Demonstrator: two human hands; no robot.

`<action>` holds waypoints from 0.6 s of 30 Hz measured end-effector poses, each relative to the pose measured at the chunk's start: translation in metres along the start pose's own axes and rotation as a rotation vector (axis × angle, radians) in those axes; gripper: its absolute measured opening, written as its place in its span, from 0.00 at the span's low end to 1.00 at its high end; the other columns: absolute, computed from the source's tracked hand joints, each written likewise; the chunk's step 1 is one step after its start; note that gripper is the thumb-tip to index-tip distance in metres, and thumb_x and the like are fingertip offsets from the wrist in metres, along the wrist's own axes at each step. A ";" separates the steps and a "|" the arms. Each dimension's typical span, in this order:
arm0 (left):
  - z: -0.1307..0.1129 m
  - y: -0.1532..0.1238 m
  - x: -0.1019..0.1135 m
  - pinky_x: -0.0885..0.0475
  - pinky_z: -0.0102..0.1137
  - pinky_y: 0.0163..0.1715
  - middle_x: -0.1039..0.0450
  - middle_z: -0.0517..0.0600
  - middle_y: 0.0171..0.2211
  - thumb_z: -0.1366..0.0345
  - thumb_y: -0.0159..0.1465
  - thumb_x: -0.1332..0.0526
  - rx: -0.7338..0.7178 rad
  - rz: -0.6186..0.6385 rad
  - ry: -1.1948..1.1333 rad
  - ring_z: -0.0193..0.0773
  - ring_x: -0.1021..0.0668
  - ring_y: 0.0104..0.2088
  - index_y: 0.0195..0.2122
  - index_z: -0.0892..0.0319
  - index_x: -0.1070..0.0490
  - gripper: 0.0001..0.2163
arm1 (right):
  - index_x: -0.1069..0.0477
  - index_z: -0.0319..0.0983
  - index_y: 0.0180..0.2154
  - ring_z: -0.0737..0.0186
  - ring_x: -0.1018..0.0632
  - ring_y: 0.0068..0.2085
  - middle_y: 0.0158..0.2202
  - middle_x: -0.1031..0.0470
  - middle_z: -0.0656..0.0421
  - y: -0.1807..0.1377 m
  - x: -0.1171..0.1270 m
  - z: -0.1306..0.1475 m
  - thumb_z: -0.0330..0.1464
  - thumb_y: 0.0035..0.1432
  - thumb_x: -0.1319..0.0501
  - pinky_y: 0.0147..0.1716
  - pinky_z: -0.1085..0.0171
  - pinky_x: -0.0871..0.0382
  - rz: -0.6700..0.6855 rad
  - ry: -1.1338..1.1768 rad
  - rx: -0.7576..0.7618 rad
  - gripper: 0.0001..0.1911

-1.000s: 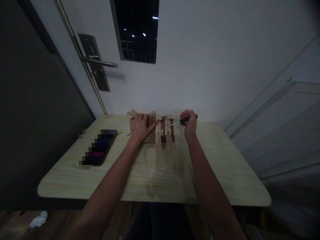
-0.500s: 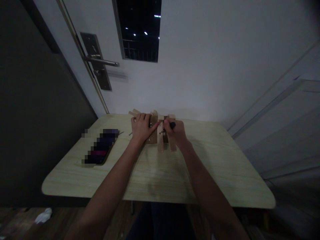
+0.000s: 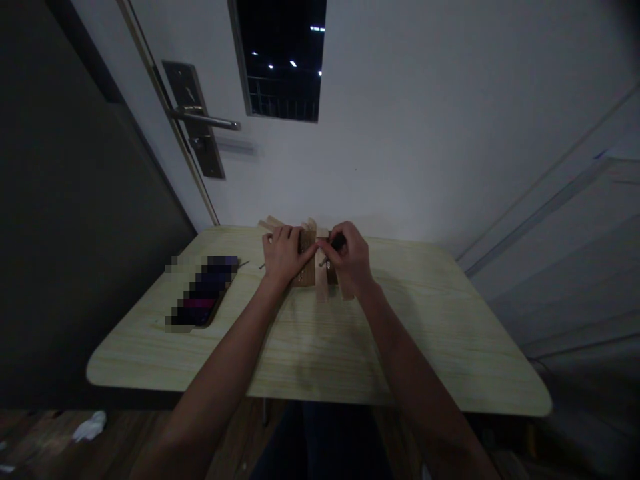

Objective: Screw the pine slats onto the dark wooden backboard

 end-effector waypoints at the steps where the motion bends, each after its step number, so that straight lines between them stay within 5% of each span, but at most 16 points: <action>1: 0.000 0.000 0.000 0.42 0.46 0.51 0.28 0.59 0.50 0.46 0.66 0.49 0.001 0.003 0.004 0.54 0.31 0.53 0.49 0.58 0.31 0.22 | 0.37 0.42 0.32 0.65 0.30 0.32 0.30 0.31 0.62 0.000 -0.001 0.000 0.40 0.57 0.37 0.34 0.65 0.35 0.015 0.000 0.024 0.11; 6: 0.000 0.001 -0.001 0.41 0.46 0.50 0.27 0.60 0.49 0.45 0.65 0.49 0.007 0.027 0.010 0.55 0.30 0.52 0.49 0.59 0.31 0.24 | 0.34 0.43 0.39 0.60 0.27 0.40 0.38 0.28 0.58 -0.001 -0.003 0.005 0.36 0.63 0.44 0.43 0.60 0.33 0.149 0.014 0.121 0.05; 11: -0.001 0.003 -0.001 0.41 0.45 0.50 0.27 0.61 0.47 0.43 0.65 0.49 0.037 0.028 0.016 0.55 0.30 0.52 0.46 0.58 0.30 0.24 | 0.35 0.43 0.47 0.59 0.27 0.47 0.45 0.28 0.55 -0.001 0.000 0.012 0.34 0.67 0.55 0.49 0.56 0.33 0.229 0.110 0.185 0.13; 18: 0.001 0.004 -0.003 0.40 0.45 0.49 0.27 0.61 0.47 0.43 0.64 0.49 0.032 0.053 0.036 0.56 0.30 0.51 0.46 0.59 0.30 0.25 | 0.34 0.46 0.51 0.61 0.25 0.51 0.50 0.25 0.58 -0.001 -0.004 0.005 0.36 0.67 0.51 0.52 0.57 0.32 0.243 0.115 0.168 0.14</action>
Point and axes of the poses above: each hand's wrist, its own y-axis towards the middle knuckle, its own x-axis out of the back of the hand, z = x × y, the point moved 3 cm from there along y, towards the middle knuckle
